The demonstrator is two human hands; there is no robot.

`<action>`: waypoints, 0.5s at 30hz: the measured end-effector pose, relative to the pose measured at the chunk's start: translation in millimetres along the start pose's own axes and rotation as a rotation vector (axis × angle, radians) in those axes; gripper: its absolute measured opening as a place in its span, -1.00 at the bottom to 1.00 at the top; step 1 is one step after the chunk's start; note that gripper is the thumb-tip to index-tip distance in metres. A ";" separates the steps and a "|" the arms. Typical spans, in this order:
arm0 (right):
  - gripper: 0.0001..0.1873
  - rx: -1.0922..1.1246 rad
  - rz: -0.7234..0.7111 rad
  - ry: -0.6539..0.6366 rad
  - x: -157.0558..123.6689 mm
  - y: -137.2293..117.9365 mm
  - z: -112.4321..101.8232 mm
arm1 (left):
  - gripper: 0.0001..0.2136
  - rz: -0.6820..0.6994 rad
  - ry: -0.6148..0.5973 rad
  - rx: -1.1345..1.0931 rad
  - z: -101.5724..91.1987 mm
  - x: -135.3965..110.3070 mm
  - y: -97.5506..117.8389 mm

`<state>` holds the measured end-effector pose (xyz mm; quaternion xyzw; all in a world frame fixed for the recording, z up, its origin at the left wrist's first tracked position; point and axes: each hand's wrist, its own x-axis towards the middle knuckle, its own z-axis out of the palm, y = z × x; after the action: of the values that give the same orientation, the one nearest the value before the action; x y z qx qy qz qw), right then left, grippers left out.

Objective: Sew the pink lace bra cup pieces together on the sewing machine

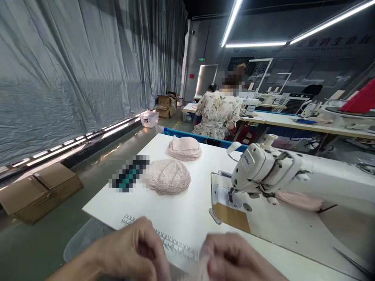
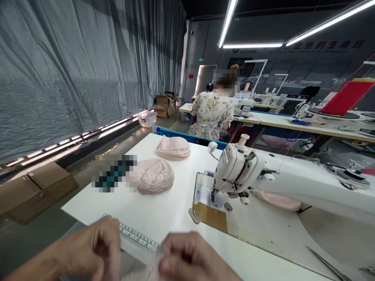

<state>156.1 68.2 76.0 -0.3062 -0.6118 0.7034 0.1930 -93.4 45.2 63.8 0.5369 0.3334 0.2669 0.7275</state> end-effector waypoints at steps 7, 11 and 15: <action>-0.60 0.077 -0.244 0.448 111.6 -42.4 -65.0 | -0.64 0.061 0.235 -0.128 -43.9 36.0 23.6; -0.71 0.032 -0.300 0.700 177.5 -58.2 -130.1 | -0.52 0.199 0.521 0.040 -97.4 103.1 74.3; -0.67 -0.082 -0.283 0.976 239.6 -62.9 -197.5 | -0.63 0.212 0.678 0.183 -162.5 191.6 109.2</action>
<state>104.5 380.7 78.3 -0.5205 -0.5130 0.4209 0.5374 -100.4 316.9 97.8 0.5124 0.5208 0.4726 0.4927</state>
